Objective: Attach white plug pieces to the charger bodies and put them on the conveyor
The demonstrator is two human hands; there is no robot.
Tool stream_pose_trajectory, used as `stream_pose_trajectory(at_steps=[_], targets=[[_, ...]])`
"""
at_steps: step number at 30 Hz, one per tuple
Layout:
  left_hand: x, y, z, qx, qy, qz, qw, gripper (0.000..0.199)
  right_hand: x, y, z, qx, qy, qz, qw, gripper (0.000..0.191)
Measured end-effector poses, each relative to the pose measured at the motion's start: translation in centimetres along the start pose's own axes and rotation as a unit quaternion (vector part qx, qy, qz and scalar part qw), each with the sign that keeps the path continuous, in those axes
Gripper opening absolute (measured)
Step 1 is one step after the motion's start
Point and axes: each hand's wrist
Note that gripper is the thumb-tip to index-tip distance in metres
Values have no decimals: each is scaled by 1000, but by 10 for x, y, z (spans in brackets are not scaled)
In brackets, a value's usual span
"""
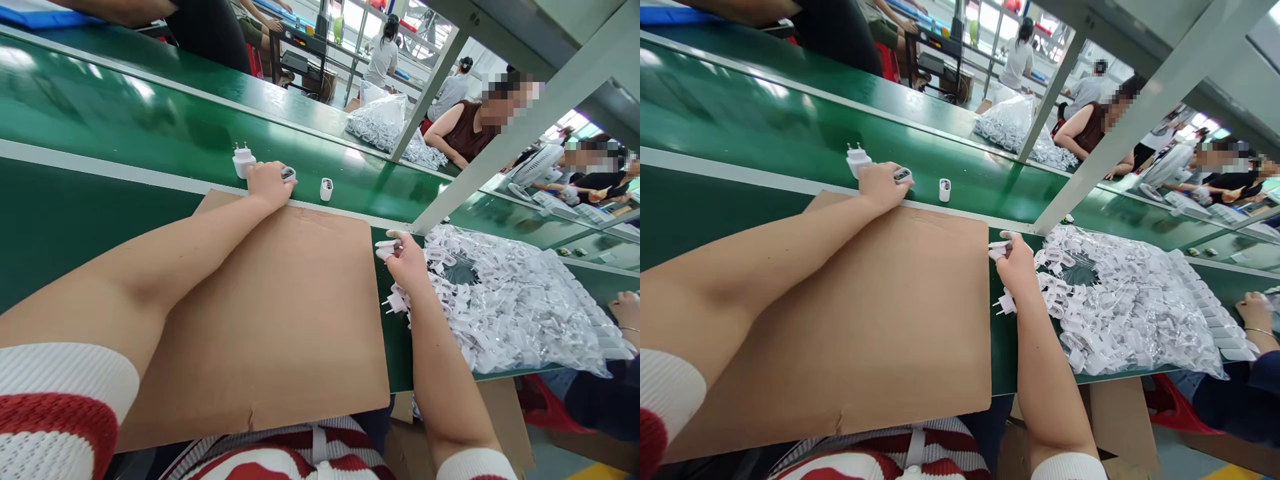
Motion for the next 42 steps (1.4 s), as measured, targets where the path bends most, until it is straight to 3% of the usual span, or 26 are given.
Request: stream_pose_trajectory(at_steps=[3,5,8,11,16,23,29,42], targets=[[-44,-13,-16,-54,107,27,992,35,-8,3,12,162,-3,30,986,58],[-84,-20,-27,-89,178,71,977,31,-15,5,20,188,-28,60,980,53],[-136,-24,-36,-173,278,134,935,32,-26,7,30,106,-97,100,985,40],[-162,-19,-36,-234,262,168,921,39,-36,10,36,6,-162,108,981,38],[-164,-6,-29,-284,256,184,906,33,-46,21,43,-55,-247,70,965,18],[-165,-4,-29,-292,270,161,903,28,-46,40,47,-116,-309,84,940,23],[-164,-2,-30,-291,262,165,905,25,-46,42,45,-138,-352,68,923,27],[-165,-6,-32,-295,232,181,909,26,-45,47,47,-164,-329,68,928,30]])
Point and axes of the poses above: each hand's wrist, its own x-axis towards the middle knuckle, its own y-axis out of the palm, z = x × y, and after that the axes turned 5 degrees about x, right-handed
